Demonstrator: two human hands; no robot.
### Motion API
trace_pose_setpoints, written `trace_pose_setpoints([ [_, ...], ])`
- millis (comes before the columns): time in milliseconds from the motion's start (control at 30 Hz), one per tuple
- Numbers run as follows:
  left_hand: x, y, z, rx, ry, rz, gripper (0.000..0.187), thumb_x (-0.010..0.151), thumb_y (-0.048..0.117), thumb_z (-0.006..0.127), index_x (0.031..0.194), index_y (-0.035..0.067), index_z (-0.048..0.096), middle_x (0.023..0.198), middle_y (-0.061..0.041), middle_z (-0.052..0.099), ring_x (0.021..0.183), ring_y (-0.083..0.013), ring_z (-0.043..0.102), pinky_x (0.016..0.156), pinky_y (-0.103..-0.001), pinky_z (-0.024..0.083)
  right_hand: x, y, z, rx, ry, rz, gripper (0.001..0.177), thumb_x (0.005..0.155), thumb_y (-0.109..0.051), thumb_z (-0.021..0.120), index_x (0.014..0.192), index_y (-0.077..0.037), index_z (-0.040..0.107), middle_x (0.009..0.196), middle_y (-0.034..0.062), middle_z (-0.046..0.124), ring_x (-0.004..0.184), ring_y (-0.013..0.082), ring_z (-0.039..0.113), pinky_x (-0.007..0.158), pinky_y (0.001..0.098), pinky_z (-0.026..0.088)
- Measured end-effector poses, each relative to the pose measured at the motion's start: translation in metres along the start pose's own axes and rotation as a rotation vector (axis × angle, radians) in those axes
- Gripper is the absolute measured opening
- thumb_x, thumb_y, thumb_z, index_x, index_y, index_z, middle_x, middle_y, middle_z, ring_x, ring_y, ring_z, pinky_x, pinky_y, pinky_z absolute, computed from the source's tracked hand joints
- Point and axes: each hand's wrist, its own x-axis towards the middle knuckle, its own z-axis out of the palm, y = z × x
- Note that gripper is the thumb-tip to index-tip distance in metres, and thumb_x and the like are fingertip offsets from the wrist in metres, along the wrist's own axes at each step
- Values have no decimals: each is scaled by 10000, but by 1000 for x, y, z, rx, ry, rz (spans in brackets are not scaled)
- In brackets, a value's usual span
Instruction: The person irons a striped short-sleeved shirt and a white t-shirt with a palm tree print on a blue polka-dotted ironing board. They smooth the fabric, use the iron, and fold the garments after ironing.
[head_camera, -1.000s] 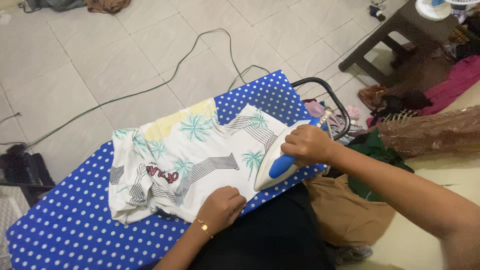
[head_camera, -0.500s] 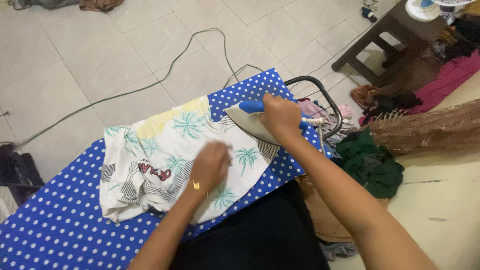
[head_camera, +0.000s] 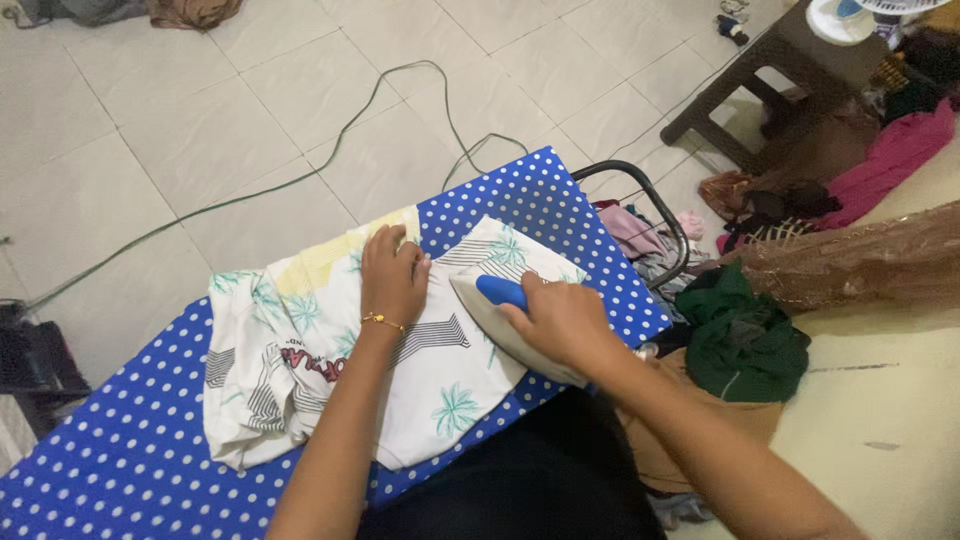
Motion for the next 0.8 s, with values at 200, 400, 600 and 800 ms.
trace_pose_setpoints([
  [200, 0, -4, 4, -45, 53, 37, 119, 861, 91, 689, 933, 6, 649, 1323, -217, 577, 1315, -442, 471, 1154, -529, 341, 18, -38, 14, 110, 235, 10, 461, 919, -386, 650, 1213, -36, 591, 728, 206, 703, 614, 408, 698, 522, 507, 534],
  [400, 0, -4, 2, -67, 46, 33, 96, 849, 64, 680, 921, 4, 660, 1318, -224, 577, 1307, -441, 479, 1148, -521, 354, 48, -51, 16, 171, 267, 19, 497, 946, -345, 637, 1347, -72, 529, 692, 191, 695, 594, 396, 694, 515, 507, 527],
  [600, 1, -6, 1, -61, 29, 33, 97, 852, 65, 680, 921, 1, 657, 1317, -218, 581, 1310, -436, 480, 1147, -515, 360, 7, -36, 4, 169, 244, -69, 413, 931, -384, 653, 1207, -82, 596, 704, 171, 702, 624, 390, 700, 517, 489, 531],
  [800, 1, -10, 3, -80, -11, 3, 104, 855, 75, 696, 916, 3, 653, 1345, -224, 571, 1319, -446, 465, 1136, -523, 350, 16, -8, -4, 98, 234, -20, 385, 920, -429, 680, 1053, -73, 618, 729, 169, 703, 613, 387, 700, 502, 487, 537],
])
